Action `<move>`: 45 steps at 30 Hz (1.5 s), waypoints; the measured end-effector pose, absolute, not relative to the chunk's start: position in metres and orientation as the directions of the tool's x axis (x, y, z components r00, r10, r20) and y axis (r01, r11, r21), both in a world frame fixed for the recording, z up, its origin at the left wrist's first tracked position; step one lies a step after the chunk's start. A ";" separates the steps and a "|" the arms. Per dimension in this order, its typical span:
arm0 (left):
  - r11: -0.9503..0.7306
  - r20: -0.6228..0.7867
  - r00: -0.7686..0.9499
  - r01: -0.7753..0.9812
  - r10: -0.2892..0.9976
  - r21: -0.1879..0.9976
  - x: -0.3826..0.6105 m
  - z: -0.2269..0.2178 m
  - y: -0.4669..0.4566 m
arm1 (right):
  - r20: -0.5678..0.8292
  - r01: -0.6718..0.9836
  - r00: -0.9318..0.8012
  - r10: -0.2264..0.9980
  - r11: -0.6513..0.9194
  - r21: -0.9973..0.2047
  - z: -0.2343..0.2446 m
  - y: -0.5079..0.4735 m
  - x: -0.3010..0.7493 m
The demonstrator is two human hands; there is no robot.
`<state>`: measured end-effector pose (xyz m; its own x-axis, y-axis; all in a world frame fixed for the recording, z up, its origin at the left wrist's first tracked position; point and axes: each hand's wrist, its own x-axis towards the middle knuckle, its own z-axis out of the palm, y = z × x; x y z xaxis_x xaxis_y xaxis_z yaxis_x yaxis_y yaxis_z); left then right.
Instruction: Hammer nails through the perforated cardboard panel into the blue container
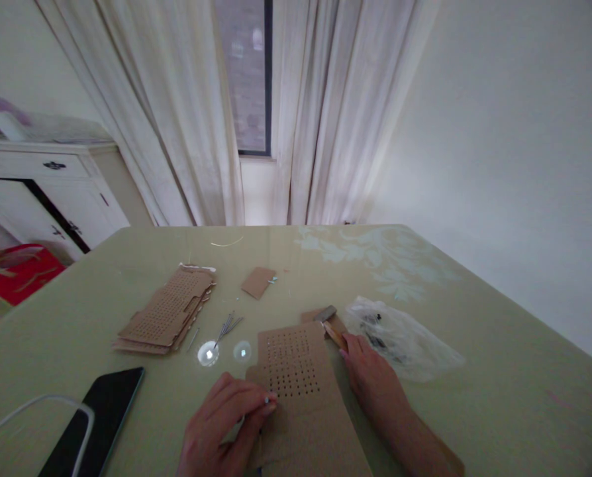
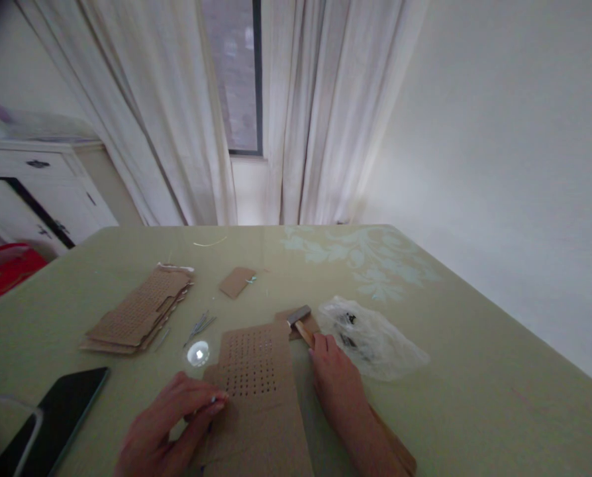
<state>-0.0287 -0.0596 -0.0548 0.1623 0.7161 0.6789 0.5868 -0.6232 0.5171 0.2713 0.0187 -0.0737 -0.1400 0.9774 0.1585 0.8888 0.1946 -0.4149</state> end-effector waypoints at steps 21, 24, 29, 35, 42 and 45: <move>-0.649 0.697 0.110 0.490 0.708 0.582 -0.012 -0.041 -0.051 | 0.046 0.702 -0.449 0.892 0.384 -0.600 0.084 -0.037 0.255; -0.641 0.685 0.130 0.509 0.717 0.574 -0.012 -0.042 -0.051 | 0.028 0.729 -0.507 0.862 0.446 -0.519 0.081 -0.041 0.253; -0.624 0.670 0.117 0.510 0.733 0.593 -0.012 -0.048 -0.052 | 0.049 0.759 -0.500 0.865 0.465 -0.456 0.082 -0.039 0.255; -0.636 0.683 0.132 0.522 0.719 0.568 -0.014 -0.040 -0.053 | 0.025 0.743 -0.509 0.860 0.454 -0.492 0.078 -0.037 0.252; -0.634 0.682 0.116 0.505 0.722 0.586 -0.014 -0.040 -0.054 | 0.084 0.741 -0.503 0.860 0.479 -0.471 0.081 -0.039 0.257; -0.610 0.648 0.126 0.506 0.751 0.609 -0.015 -0.043 -0.055 | 0.063 0.726 -0.519 0.852 0.479 -0.493 0.080 -0.037 0.256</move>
